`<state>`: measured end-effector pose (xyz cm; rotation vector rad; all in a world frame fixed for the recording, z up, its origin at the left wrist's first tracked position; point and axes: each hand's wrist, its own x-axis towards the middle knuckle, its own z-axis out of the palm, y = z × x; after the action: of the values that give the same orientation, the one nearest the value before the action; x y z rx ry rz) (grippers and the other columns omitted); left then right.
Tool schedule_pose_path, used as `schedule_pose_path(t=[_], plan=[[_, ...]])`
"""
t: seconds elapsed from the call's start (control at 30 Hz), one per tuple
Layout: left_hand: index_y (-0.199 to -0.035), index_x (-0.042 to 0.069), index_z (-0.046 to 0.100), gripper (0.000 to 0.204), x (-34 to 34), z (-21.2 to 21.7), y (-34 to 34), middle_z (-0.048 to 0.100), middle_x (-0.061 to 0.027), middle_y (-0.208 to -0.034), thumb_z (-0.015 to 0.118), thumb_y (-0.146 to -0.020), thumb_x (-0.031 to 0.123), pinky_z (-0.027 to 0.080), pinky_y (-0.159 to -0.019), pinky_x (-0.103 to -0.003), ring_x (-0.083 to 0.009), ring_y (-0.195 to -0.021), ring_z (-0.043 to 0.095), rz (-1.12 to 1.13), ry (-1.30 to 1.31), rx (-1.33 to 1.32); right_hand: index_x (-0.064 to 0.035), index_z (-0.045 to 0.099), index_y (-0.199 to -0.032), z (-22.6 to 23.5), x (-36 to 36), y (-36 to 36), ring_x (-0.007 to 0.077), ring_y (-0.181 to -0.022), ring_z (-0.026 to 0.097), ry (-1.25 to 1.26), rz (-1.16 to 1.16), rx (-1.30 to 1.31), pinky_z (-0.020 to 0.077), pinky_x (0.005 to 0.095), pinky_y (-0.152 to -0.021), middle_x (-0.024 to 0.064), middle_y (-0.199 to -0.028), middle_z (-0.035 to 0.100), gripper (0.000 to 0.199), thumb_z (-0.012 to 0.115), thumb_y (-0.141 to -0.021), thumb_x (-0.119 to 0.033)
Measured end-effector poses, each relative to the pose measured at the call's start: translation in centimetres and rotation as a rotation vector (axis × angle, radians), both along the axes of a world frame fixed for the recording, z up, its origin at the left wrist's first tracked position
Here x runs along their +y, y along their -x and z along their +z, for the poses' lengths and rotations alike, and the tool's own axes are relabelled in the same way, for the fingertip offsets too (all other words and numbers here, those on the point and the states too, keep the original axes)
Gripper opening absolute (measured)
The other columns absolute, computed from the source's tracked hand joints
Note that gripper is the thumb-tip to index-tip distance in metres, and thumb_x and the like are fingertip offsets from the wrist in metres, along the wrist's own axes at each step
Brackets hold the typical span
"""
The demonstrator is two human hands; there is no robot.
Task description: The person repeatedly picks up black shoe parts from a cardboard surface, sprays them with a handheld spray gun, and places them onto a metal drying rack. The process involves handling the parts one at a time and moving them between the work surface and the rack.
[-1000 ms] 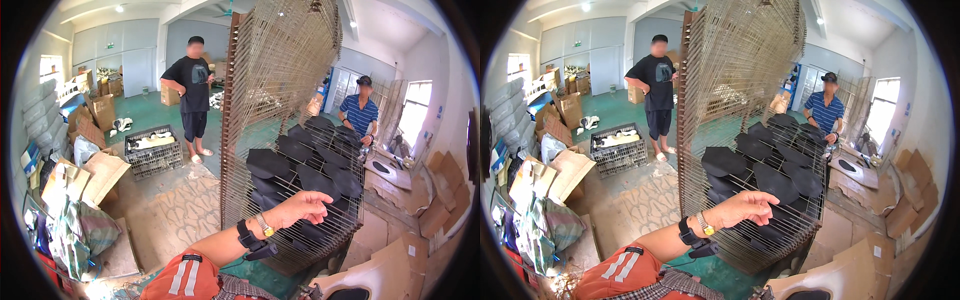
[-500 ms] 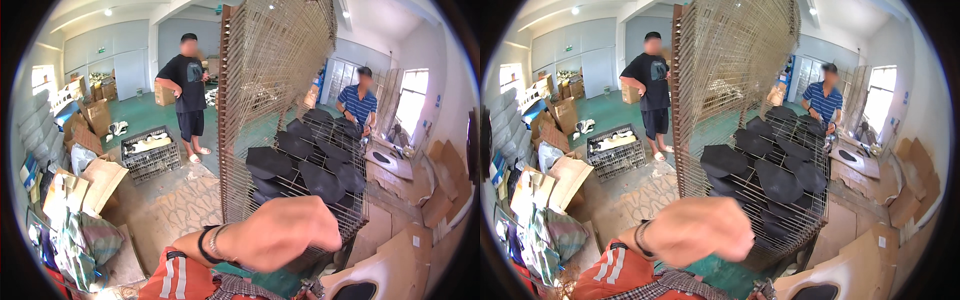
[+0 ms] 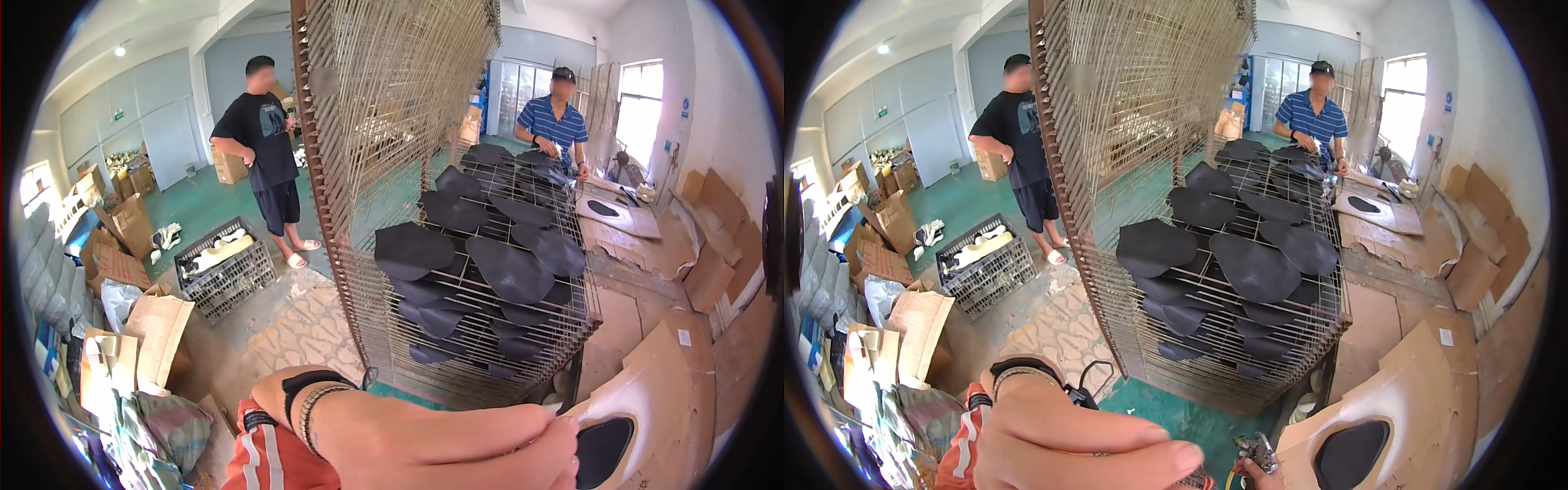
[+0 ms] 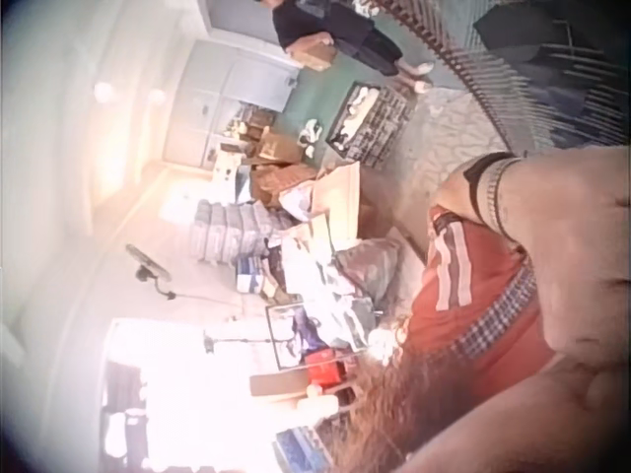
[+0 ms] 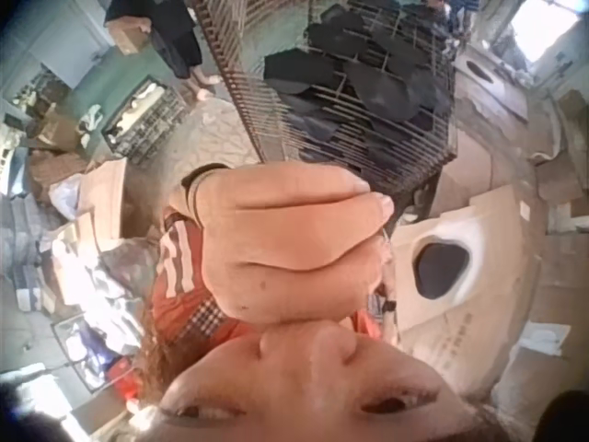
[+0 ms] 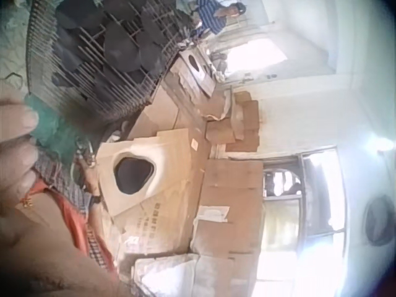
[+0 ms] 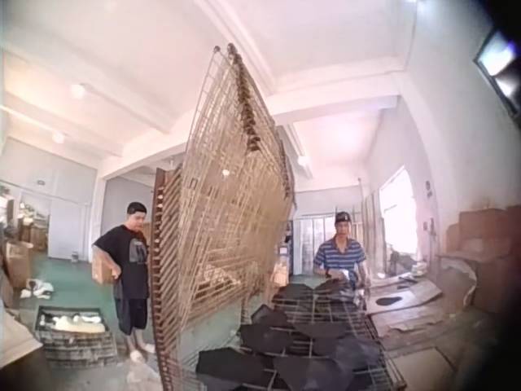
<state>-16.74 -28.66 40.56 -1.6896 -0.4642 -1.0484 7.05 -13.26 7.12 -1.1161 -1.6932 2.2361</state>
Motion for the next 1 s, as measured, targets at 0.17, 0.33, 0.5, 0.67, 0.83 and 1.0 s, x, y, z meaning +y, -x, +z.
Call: schedule_pose_path(t=[0.17, 0.33, 0.5, 0.67, 0.83, 1.0], plan=[[-0.073, -0.006, 0.062, 0.013, 3.9, -1.4, -0.5, 0.061, -0.0129, -0.075, 0.063, -0.074, 0.007, 0.055, -0.056, -0.031, -0.0272, -0.068, 0.063, -0.279, -0.118, -0.023, -0.0049, 0.045, -0.135, 4.8, -3.0, -0.3, 0.0169, -0.109, 0.054, -0.11, -0.175, 0.181, 0.0465, 0.0287, -0.084, 0.0063, -0.122, 0.057, 0.047, 0.058, -0.091, -0.017], [-0.089, -0.005, 0.064, 0.017, 5.8, -4.3, -0.8, 0.064, -0.0154, -0.089, 0.064, -0.077, 0.007, 0.054, -0.068, -0.037, -0.0295, -0.077, 0.064, -0.471, 0.638, 0.024, -0.0018, 0.052, -0.125, 6.6, -4.9, -1.6, 0.0132, -0.092, 0.056, -0.15, -0.433, 0.171, 0.0469, 0.0259, -0.076, 0.0041, -0.106, 0.059, 0.04, 0.061, -0.087, -0.011], [-0.093, 0.0, 0.061, 0.022, 12.2, -12.0, 0.3, 0.065, -0.0137, -0.084, 0.057, -0.072, -0.004, 0.052, -0.066, -0.038, -0.0302, -0.075, 0.063, -0.384, 1.023, -0.163, -0.0037, 0.051, -0.129, 6.2, -7.8, -7.8, 0.01, -0.084, 0.058, -0.181, -0.739, 0.034, 0.0471, 0.0258, -0.076, 0.0003, -0.097, 0.06, 0.047, 0.067, -0.085, -0.01], [-0.1, 0.0, 0.061, 0.022, 15.6, -21.6, 2.3, 0.065, -0.0147, -0.092, 0.059, -0.078, 0.003, 0.05, -0.071, -0.038, -0.0316, -0.081, 0.062, -0.134, 1.544, -0.377, 0.0006, 0.056, -0.115, 9.2, -13.6, -11.1, 0.0135, -0.083, 0.061, -0.261, -1.092, -0.014, 0.0489, 0.0282, -0.076, 0.0041, -0.095, 0.062, 0.033, 0.067, -0.086, -0.01], [-0.106, 0.0, 0.061, 0.029, 18.5, -28.6, 1.0, 0.065, -0.0158, -0.095, 0.062, -0.079, 0.009, 0.05, -0.075, -0.036, -0.0296, -0.085, 0.063, -0.094, 1.791, -0.188, 0.0014, 0.06, -0.1, 11.0, -17.7, -11.9, 0.0152, -0.079, 0.062, -0.428, -1.345, -0.106, 0.0492, 0.0302, -0.076, 0.0063, -0.087, 0.064, 0.021, 0.063, -0.088, -0.016], [-0.111, 0.001, 0.058, 0.033, 19.4, -30.4, -0.7, 0.064, -0.0165, -0.103, 0.063, -0.081, 0.016, 0.049, -0.082, -0.04, -0.0316, -0.094, 0.062, -0.118, 1.911, -0.079, 0.0012, 0.06, -0.097, 11.6, -18.4, -10.3, 0.0165, -0.074, 0.062, -0.454, -1.364, -0.097, 0.0501, 0.0303, -0.072, 0.0077, -0.083, 0.064, 0.021, 0.063, -0.088, -0.017]])
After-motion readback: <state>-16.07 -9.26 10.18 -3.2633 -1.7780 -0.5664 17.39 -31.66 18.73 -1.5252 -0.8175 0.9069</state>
